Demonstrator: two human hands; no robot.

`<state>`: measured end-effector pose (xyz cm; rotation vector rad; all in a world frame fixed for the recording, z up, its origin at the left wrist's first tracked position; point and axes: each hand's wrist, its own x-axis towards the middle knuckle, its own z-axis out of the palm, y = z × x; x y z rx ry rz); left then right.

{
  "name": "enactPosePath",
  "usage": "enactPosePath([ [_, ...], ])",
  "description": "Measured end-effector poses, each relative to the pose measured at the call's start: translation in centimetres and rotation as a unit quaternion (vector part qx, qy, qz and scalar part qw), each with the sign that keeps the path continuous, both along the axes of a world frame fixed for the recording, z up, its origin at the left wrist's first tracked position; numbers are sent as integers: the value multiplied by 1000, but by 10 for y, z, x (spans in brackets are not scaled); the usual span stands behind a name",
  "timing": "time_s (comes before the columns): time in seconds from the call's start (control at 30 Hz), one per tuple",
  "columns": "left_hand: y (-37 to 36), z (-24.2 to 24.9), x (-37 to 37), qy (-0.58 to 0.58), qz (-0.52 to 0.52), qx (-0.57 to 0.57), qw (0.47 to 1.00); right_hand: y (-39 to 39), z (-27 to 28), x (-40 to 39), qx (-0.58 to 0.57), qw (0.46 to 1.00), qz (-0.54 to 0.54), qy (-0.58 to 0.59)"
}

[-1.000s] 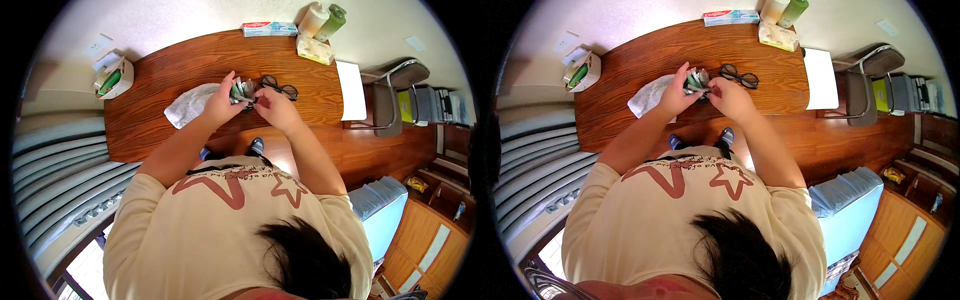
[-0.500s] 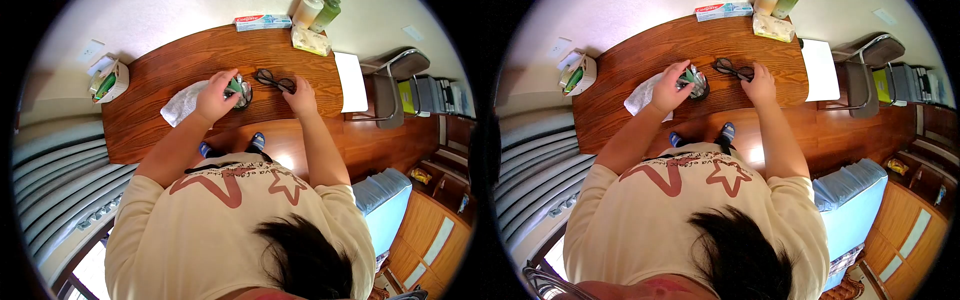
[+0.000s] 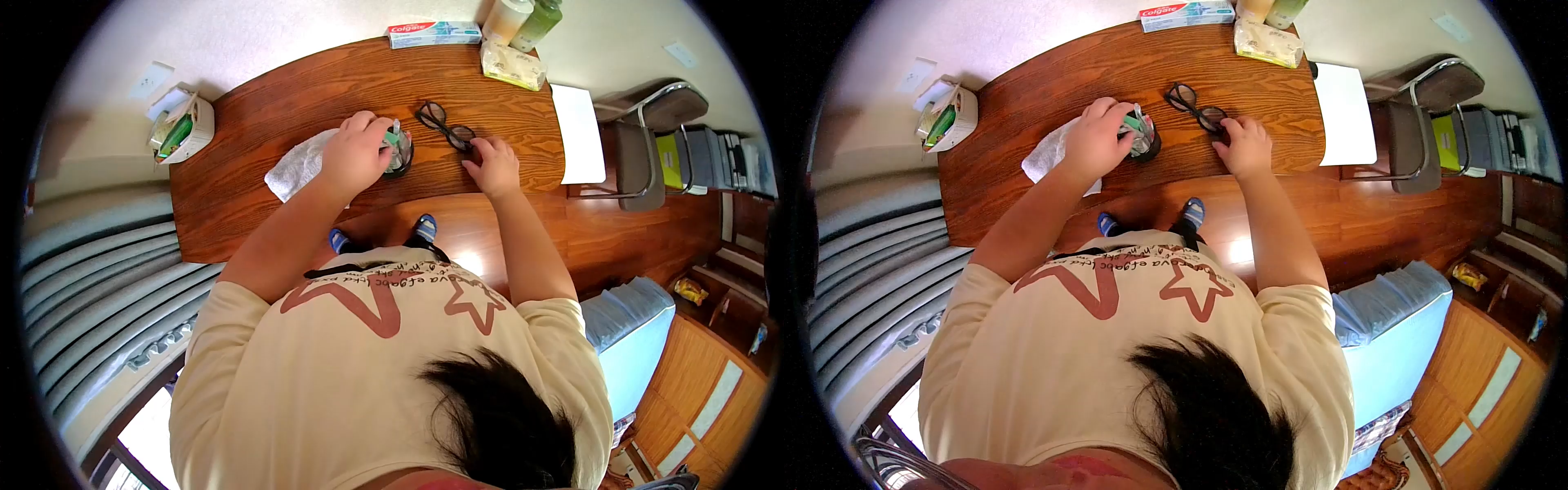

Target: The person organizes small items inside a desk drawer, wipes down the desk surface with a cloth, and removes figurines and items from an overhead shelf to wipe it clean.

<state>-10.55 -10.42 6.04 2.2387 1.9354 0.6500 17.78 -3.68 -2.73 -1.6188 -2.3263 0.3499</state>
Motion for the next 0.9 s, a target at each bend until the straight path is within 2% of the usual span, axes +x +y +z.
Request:
enactPosePath([
  [0.13,3,-6,-3,-22,-27,48,998,-4,-9,-4,-21,1000,-2,-8],
  [0.2,1,-4,-4,-36,-12,-55,998,-8,-10,-8,-17,1000,10,1],
  [0.33,1,0,-4,-18,-7,-74,997,-13,2,-11,-38,999,-2,-11],
  [0.4,1,4,-5,-28,-18,-90,995,-12,-3,-7,-71,983,-58,161],
  [0.43,1,4,-7,-30,-15,-88,996,-9,-2,-1,-69,983,-55,160],
  [0.5,0,1,-11,-50,-45,-51,996,-4,0,10,-105,943,-87,303],
  [0.53,0,1,-12,-52,-43,-50,996,-7,19,10,-130,918,-110,359],
  [0.57,0,1,-12,-45,-44,-60,996,-10,40,12,-129,919,-109,356],
  [0.67,2,4,-11,-40,-39,-97,994,-21,105,14,-93,952,-70,282],
  [0.73,3,5,-12,-40,-33,-124,991,-33,141,9,-174,892,-35,415],
  [0.77,2,5,-11,-40,-32,-124,991,-38,155,2,-173,894,-34,412],
  [0.83,2,6,-10,-42,-33,-120,991,-50,176,-20,-186,833,5,521],
  [0.9,5,6,-12,-33,-49,-139,989,-51,177,-39,-177,872,14,456],
])
